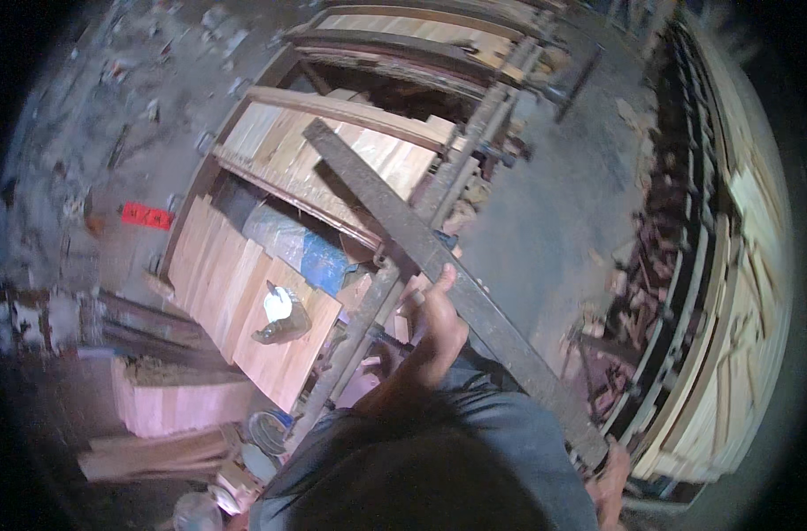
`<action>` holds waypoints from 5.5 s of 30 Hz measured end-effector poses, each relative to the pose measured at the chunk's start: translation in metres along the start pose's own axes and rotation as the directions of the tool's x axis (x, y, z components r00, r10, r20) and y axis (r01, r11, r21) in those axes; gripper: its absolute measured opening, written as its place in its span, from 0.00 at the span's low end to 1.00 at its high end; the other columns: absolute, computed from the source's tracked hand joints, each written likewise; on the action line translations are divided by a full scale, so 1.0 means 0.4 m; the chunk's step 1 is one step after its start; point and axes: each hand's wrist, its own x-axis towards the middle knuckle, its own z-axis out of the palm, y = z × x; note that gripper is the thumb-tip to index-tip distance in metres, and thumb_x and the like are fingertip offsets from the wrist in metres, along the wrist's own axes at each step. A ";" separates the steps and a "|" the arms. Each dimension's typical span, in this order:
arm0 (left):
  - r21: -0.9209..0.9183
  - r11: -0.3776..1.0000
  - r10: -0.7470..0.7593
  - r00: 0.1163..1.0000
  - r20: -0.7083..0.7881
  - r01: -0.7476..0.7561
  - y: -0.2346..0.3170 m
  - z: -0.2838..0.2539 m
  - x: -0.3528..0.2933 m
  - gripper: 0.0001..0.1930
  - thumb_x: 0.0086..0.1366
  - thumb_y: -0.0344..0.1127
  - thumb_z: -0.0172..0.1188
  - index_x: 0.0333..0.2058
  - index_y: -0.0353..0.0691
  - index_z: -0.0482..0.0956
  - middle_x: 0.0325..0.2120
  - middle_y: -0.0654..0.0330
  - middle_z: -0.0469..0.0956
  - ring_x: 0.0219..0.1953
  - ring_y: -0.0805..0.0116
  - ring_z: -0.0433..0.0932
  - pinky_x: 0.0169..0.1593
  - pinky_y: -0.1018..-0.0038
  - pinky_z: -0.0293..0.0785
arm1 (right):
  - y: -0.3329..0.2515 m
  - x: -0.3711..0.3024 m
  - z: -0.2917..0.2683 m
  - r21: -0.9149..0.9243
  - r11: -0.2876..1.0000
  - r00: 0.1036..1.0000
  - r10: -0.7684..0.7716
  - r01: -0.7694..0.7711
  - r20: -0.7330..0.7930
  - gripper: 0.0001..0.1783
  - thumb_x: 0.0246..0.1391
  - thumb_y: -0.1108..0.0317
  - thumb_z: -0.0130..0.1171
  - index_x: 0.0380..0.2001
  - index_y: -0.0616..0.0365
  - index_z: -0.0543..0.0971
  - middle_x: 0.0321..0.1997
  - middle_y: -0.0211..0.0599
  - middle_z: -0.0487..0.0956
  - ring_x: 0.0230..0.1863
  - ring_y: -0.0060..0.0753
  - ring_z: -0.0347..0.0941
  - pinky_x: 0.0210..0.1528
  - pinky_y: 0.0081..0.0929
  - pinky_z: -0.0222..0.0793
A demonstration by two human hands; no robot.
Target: The person assembles a wooden frame by placing planks into a metal jig, securing them with clamps, and inserting smaller wooden blocks to maintain spacing. The person repeatedly adjusts the clamps and positions the wood pieces to form a stable structure.
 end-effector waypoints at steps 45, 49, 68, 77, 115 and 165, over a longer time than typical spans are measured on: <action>0.234 0.823 0.568 0.745 -0.350 -0.517 0.625 -0.066 1.206 0.20 0.68 0.47 0.59 0.46 0.34 0.79 0.39 0.59 0.80 0.42 0.64 0.77 0.49 0.67 0.72 | -0.928 1.623 0.006 -0.114 0.878 0.882 -0.448 0.465 0.143 0.35 0.36 0.58 0.74 0.47 0.60 0.72 0.36 0.53 0.81 0.37 0.61 0.80 0.40 0.53 0.76; 0.309 0.800 0.600 0.703 -0.382 -0.514 0.661 -0.135 1.284 0.19 0.68 0.48 0.59 0.44 0.36 0.79 0.35 0.61 0.79 0.38 0.64 0.76 0.45 0.67 0.72 | -1.034 1.685 0.041 -0.106 0.870 0.873 -0.466 0.482 0.144 0.32 0.35 0.62 0.74 0.44 0.62 0.71 0.36 0.53 0.79 0.36 0.61 0.79 0.39 0.52 0.76; 0.754 0.512 0.810 0.522 -0.266 -0.410 0.704 0.024 1.307 0.27 0.57 0.38 0.70 0.54 0.36 0.74 0.40 0.56 0.80 0.40 0.59 0.78 0.49 0.63 0.77 | -1.228 1.849 0.210 -0.080 0.803 0.806 -0.581 0.590 0.112 0.42 0.35 0.61 0.76 0.54 0.64 0.69 0.38 0.55 0.79 0.37 0.59 0.80 0.39 0.49 0.79; 0.959 -0.251 0.820 0.498 0.282 -0.130 0.709 -0.217 1.446 0.35 0.49 0.38 0.75 0.56 0.39 0.71 0.44 0.56 0.80 0.40 0.60 0.79 0.48 0.66 0.78 | -1.130 1.914 0.162 0.228 0.657 0.687 -0.722 0.719 -0.083 0.25 0.44 0.64 0.75 0.46 0.64 0.81 0.42 0.46 0.80 0.45 0.52 0.75 0.51 0.43 0.71; 0.735 0.587 0.344 0.926 0.153 -0.340 0.276 0.174 0.844 0.28 0.72 0.54 0.49 0.47 0.29 0.77 0.44 0.44 0.80 0.46 0.48 0.80 0.53 0.55 0.77 | -0.111 1.227 -0.298 -0.187 0.858 0.878 -0.463 0.479 0.122 0.48 0.31 0.67 0.67 0.64 0.56 0.67 0.44 0.47 0.76 0.47 0.52 0.75 0.49 0.44 0.74; 0.004 0.883 -0.469 0.882 -0.035 0.469 -0.561 0.434 0.374 0.23 0.68 0.41 0.63 0.55 0.34 0.70 0.50 0.54 0.74 0.54 0.56 0.75 0.60 0.57 0.71 | 0.525 0.577 -0.459 -0.319 0.939 0.977 0.062 -0.126 -0.205 0.27 0.41 0.70 0.58 0.50 0.59 0.77 0.42 0.51 0.75 0.47 0.61 0.67 0.51 0.49 0.64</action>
